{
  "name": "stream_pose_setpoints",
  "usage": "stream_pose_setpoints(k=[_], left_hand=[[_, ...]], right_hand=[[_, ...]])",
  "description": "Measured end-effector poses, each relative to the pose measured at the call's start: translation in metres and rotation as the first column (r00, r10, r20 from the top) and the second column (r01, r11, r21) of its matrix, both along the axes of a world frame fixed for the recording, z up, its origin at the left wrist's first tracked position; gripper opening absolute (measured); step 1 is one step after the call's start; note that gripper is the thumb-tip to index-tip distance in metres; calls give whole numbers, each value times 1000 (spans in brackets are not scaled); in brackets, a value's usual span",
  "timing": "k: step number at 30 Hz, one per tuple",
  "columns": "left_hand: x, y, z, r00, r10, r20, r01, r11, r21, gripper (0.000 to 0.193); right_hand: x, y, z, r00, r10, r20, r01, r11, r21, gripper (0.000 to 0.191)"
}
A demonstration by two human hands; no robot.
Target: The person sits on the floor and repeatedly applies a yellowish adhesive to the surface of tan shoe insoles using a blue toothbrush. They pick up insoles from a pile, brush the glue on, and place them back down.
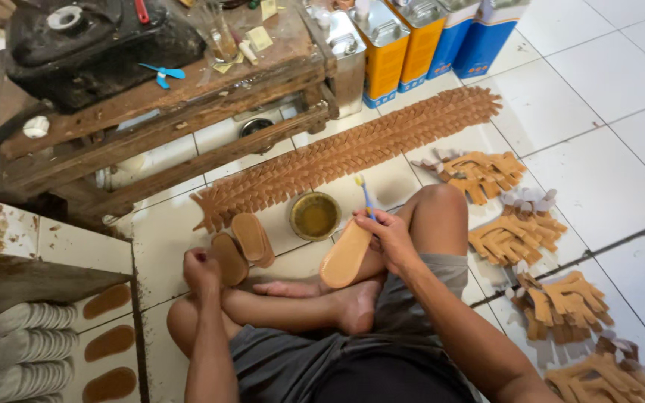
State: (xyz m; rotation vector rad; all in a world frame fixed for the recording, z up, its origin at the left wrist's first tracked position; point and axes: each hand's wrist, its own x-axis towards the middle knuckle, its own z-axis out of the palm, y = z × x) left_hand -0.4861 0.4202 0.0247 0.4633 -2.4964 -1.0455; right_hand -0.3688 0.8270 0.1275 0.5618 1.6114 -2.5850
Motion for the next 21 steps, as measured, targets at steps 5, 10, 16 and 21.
stream_pose_setpoints(k=[5, 10, 16, 21], left_hand=[[27, 9, -1, 988, -88, -126, 73, 990, -124, 25], [73, 58, 18, 971, -240, 0, 183, 739, 649, 39], [192, 182, 98, 494, -791, -360, 75, -373, 925, 74], [223, 240, 149, 404, -710, -577, 143, -574, 806, 75]], right_hand=[[7, -3, 13, 999, 49, -11, -49, 999, 14, 27], [4, -16, 25, 984, 154, -93, -163, 982, -93, 27], [15, -7, 41, 890, 380, -252, -374, 924, 73, 21], [23, 21, 55, 829, 538, -151, -520, 842, 147, 19]])
